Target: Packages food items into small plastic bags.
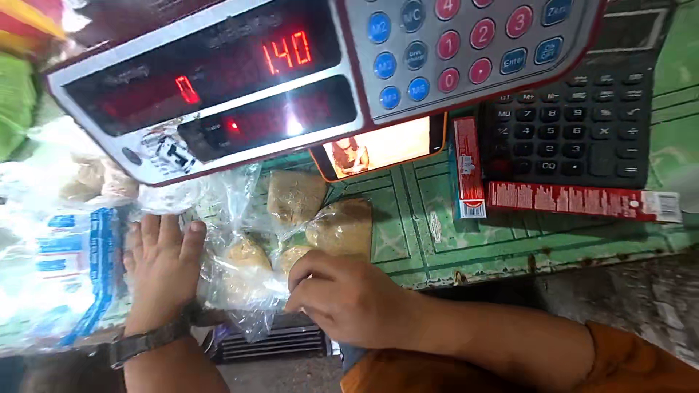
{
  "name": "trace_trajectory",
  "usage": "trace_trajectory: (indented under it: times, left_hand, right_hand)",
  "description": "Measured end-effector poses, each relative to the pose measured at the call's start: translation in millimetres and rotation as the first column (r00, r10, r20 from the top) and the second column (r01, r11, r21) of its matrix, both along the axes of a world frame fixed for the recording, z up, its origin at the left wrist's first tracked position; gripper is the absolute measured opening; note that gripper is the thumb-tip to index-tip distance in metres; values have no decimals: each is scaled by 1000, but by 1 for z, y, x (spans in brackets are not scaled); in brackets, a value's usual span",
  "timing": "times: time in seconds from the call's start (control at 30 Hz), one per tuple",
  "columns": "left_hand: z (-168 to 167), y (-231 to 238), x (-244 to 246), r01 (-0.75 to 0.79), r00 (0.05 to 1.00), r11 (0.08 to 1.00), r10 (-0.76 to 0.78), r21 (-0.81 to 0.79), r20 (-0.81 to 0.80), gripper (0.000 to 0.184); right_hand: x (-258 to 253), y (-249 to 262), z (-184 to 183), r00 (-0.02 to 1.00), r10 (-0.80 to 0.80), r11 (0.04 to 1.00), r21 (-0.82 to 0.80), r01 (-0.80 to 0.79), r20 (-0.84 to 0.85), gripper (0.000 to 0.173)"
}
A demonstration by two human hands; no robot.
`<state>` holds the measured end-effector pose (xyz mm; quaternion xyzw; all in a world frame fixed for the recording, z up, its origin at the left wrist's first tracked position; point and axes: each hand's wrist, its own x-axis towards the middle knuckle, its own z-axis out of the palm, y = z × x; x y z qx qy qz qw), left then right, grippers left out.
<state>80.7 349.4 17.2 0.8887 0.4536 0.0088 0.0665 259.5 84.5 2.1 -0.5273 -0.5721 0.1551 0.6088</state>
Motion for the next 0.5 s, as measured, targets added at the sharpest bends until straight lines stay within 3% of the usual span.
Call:
trace_trajectory:
  times: [0.27,0.43,0.5]
  left_hand:
    - [8,-15,8,-19,995,999,16,26,98,79]
    - [20,-43,-24,-103,880,978,5,182,475,63]
    - [35,-89,-47,-140,775,983,32,122,632,58]
  right_hand:
    - [-4,5,-2,995,-88,989,-117,93,50,9]
    - [-5,10,32,988,-157,941,-302,152,8,15]
    - [-14,19,61,983,-179,957,-223,184,43,16]
